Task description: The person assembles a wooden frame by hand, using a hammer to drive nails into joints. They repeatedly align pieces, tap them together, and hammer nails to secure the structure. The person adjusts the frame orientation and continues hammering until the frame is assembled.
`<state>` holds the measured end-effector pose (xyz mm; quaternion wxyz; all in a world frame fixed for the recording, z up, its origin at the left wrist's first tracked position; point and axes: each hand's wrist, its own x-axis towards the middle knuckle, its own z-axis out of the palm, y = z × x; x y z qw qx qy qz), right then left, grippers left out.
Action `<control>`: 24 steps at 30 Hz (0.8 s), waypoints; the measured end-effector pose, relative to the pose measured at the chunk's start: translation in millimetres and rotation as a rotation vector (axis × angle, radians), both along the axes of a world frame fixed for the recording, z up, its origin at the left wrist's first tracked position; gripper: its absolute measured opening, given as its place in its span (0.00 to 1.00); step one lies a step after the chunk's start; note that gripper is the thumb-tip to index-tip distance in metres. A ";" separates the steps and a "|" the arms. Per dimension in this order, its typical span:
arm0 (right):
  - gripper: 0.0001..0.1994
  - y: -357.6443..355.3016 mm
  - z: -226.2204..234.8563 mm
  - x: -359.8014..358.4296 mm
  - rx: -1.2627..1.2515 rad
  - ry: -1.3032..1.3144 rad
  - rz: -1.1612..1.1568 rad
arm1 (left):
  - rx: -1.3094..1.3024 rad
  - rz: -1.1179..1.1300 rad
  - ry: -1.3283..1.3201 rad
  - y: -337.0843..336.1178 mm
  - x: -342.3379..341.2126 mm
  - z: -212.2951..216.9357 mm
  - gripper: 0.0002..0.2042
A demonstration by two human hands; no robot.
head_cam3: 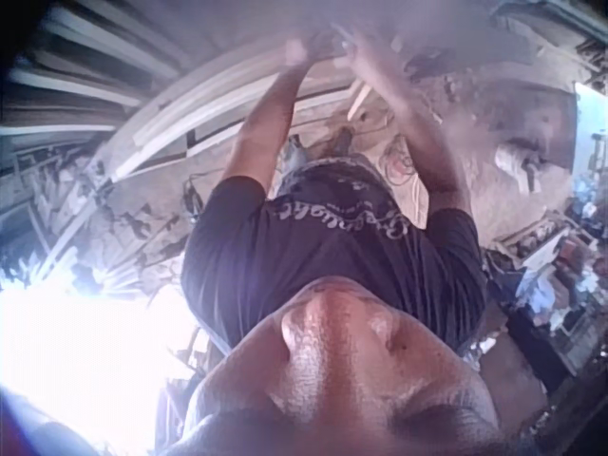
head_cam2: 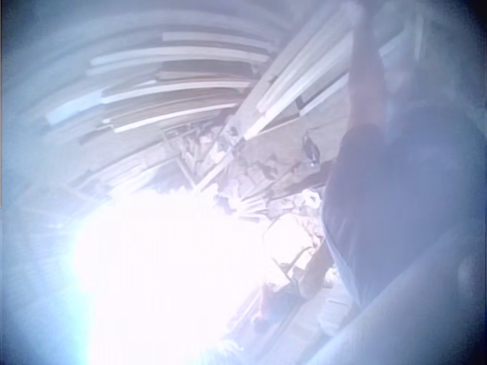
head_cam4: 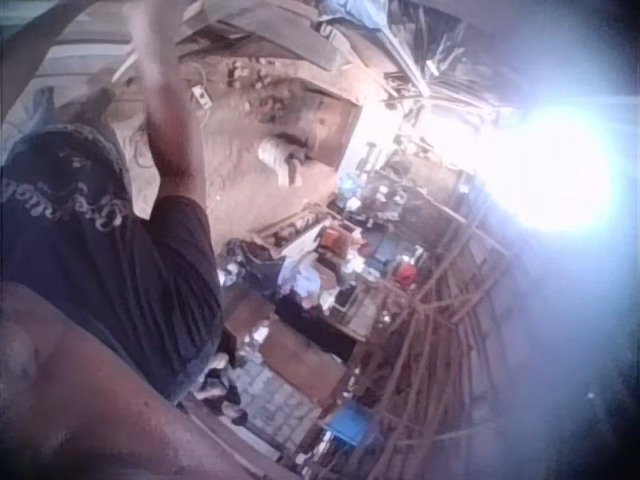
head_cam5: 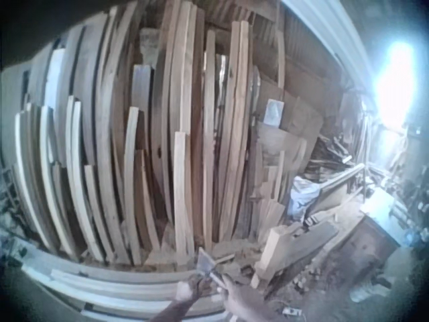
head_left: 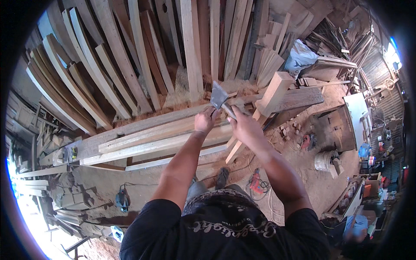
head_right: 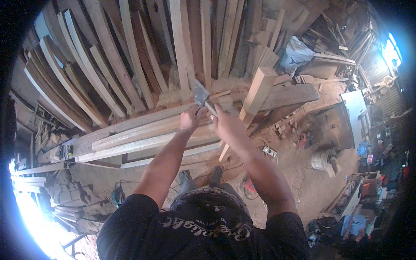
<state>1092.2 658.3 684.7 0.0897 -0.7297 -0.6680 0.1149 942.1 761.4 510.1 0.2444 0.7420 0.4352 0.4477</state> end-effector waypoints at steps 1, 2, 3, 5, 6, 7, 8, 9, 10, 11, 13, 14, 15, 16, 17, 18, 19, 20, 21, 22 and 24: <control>0.26 0.7 2.5 -1.3 0.023 0.085 0.000 | -0.015 -0.006 0.028 -1.9 -2.5 -0.9 0.13; 0.26 4.1 8.7 0.1 0.046 0.168 0.000 | -0.076 -0.030 -0.019 -2.1 -5.1 -1.3 0.16; 0.26 4.3 23.0 -5.1 0.068 0.258 0.000 | -0.137 -0.051 -0.061 -2.3 -9.6 0.7 0.19; 0.30 2.0 61.8 -14.9 0.073 0.390 -0.083 | -0.129 0.027 0.195 -2.5 -20.1 12.1 0.26; 0.31 0.1 69.6 -12.6 0.160 0.460 -0.104 | -0.063 0.109 0.497 -4.6 -28.5 20.6 0.30; 0.31 -0.9 77.5 -14.1 0.249 0.517 -0.111 | 0.004 0.189 0.803 -7.8 -39.7 29.9 0.34; 0.32 -1.8 85.8 -16.1 0.340 0.570 -0.111 | -0.236 0.059 0.910 -6.3 -51.1 43.9 0.40; 0.32 3.3 99.3 -24.3 0.441 0.604 -0.081 | -0.266 0.031 0.904 -3.2 -59.0 37.4 0.41; 0.32 6.8 95.6 -26.0 0.459 0.570 -0.072 | -0.295 0.002 0.897 -1.5 -65.2 30.0 0.42; 0.32 9.6 90.6 -27.2 0.473 0.537 -0.065 | -0.325 -0.027 0.890 -1.6 -68.3 22.8 0.42; 0.32 12.7 55.7 -21.1 0.352 0.325 -0.108 | -0.326 -0.016 0.882 -1.2 -64.5 23.9 0.42; 0.30 10.5 47.3 -20.4 -0.011 0.298 -0.135 | -0.314 -0.004 0.880 -1.3 -64.4 22.4 0.42; 0.29 6.5 27.3 -12.0 -0.080 0.227 -0.120 | -0.296 -0.001 0.874 -1.8 -60.7 22.5 0.42; 0.29 2.3 -0.3 2.5 -0.145 0.158 -0.108 | -0.313 -0.020 0.885 -4.1 -56.1 23.5 0.43; 0.28 2.6 -15.5 6.3 -0.212 0.095 -0.084 | -0.334 -0.025 0.902 -7.2 -59.8 22.4 0.44; 0.28 14.0 -6.4 11.1 -0.127 0.139 -0.055 | -0.352 -0.007 0.904 0.6 -56.0 24.4 0.45; 0.28 11.2 4.8 9.0 -0.071 0.197 -0.041 | -0.329 -0.003 0.908 -1.9 -58.2 23.1 0.43; 0.28 8.1 18.8 6.2 -0.014 0.253 -0.030 | -0.305 0.000 0.913 -3.6 -60.6 22.3 0.41; 0.28 9.5 40.7 2.7 0.071 0.330 -0.048 | -0.273 0.010 0.912 -1.9 -60.7 23.5 0.39; 0.28 14.5 64.6 -3.6 0.151 0.416 -0.063 | -0.268 0.020 0.908 -1.5 -63.5 22.2 0.39; 0.28 23.8 95.5 -15.0 0.377 0.564 -0.083 | -0.257 0.019 0.895 -2.7 -66.2 19.0 0.40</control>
